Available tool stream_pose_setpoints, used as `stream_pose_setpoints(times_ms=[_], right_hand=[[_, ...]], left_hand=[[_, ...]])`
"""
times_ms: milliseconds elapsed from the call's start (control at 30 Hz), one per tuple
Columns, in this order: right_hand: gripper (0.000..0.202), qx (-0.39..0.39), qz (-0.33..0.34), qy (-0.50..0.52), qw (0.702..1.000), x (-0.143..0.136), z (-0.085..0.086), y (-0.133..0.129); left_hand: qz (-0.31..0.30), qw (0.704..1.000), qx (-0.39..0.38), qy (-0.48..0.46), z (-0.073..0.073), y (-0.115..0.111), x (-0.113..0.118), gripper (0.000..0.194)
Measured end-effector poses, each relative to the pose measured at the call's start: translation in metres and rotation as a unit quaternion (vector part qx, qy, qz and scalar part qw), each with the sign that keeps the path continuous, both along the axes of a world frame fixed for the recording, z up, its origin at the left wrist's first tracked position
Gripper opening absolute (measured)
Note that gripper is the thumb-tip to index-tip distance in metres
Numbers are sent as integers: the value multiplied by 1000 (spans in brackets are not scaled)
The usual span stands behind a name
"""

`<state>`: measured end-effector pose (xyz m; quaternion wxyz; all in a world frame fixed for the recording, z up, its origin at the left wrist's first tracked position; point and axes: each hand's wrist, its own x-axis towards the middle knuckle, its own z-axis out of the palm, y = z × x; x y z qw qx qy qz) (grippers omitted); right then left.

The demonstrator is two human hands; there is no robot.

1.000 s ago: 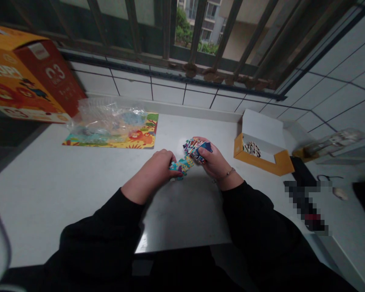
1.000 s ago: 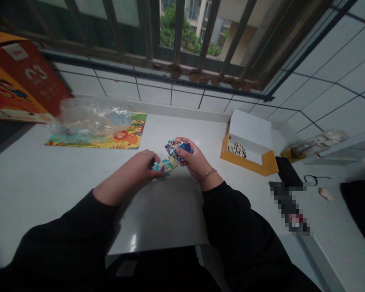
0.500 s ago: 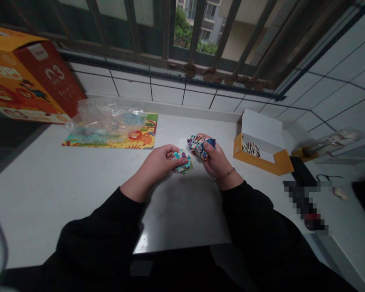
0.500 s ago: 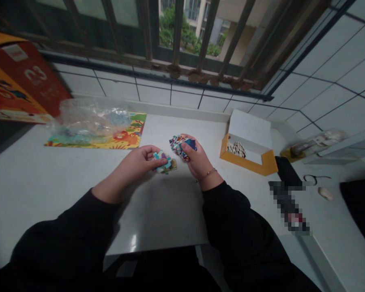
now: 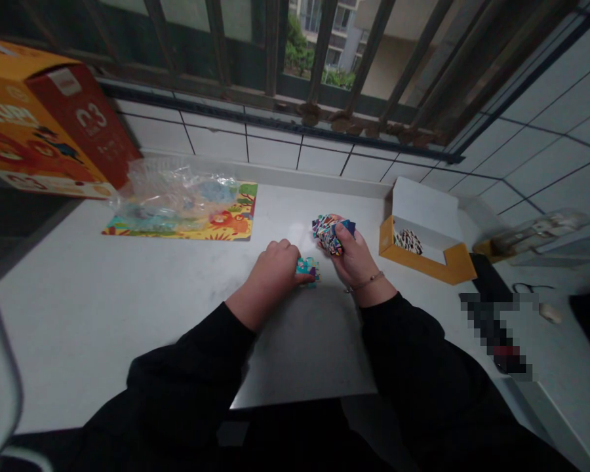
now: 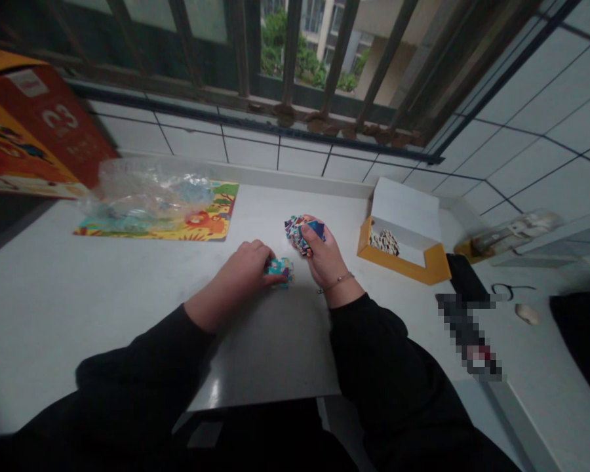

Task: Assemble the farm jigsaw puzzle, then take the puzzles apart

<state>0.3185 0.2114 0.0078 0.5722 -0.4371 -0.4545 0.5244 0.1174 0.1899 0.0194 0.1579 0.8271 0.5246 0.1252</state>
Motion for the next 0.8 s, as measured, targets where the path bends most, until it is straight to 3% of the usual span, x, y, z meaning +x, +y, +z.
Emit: stream_pose_setpoints(times_ms=[133, 333, 567, 700, 800], right_hand=[[68, 1, 10, 4, 1000, -1, 0, -2], [72, 31, 29, -57, 997, 6, -8, -1], [83, 78, 118, -135, 981, 8, -9, -5], [95, 75, 196, -214, 954, -1, -7, -10], [90, 110, 199, -272, 935, -5, -8, -10]], left_hand=[[-15, 999, -28, -15, -1, -2, 2, 49], [-12, 982, -124, -145, 0, -2, -8, 41], [185, 945, -36, -266, -3, 15, -32, 28], [180, 929, -25, -321, -12, 23, -33, 15], [145, 927, -28, -344, -15, 24, -30, 10]])
